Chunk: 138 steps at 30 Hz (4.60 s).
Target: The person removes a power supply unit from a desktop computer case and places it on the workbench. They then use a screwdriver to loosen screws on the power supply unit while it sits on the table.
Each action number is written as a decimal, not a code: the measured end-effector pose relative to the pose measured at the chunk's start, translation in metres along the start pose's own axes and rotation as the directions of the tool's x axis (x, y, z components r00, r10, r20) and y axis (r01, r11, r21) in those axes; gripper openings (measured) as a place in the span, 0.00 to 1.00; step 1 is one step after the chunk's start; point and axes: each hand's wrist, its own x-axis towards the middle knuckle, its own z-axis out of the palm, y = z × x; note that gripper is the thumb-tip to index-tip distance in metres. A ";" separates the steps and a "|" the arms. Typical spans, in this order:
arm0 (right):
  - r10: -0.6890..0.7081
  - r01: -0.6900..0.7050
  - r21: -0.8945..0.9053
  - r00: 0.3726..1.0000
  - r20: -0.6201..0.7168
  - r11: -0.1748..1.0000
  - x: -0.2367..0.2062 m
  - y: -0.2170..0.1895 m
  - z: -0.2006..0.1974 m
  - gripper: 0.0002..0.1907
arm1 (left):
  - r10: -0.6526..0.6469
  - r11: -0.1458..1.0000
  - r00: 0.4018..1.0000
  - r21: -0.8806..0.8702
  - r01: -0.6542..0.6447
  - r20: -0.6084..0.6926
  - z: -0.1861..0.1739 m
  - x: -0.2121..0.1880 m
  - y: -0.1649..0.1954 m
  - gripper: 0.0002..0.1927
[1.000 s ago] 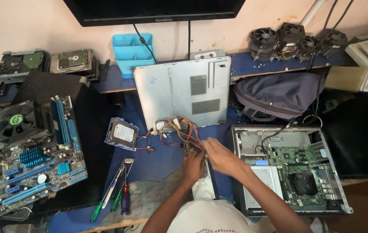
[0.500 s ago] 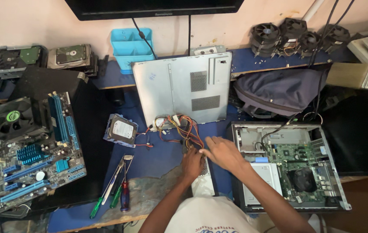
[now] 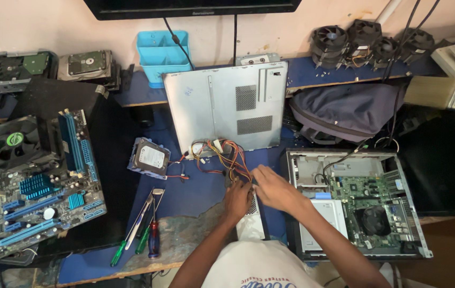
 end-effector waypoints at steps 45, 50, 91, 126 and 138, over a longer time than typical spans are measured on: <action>0.044 -0.046 -0.110 0.999 -0.024 0.993 0.002 -0.004 0.001 0.15 | 0.013 0.999 1.000 0.042 -0.012 -0.027 0.004 0.000 -0.001 0.10; 0.113 -0.139 -0.303 0.988 -0.103 0.943 0.003 -0.010 0.005 0.21 | 0.000 0.998 1.000 0.058 0.001 -0.017 0.005 0.001 -0.001 0.08; 0.177 -0.175 -0.282 0.984 -0.018 0.943 0.004 -0.018 0.001 0.19 | 0.024 0.999 0.998 0.036 -0.022 -0.053 0.008 -0.001 -0.003 0.07; 0.123 -0.112 -0.188 0.992 0.044 0.976 0.005 -0.020 -0.017 0.17 | -0.039 0.999 0.999 0.011 0.039 0.012 0.005 0.000 -0.001 0.11; 0.147 -0.131 -0.226 0.988 0.057 0.965 0.001 -0.013 -0.008 0.11 | -0.005 1.000 0.999 0.004 0.005 -0.035 0.001 0.000 0.003 0.10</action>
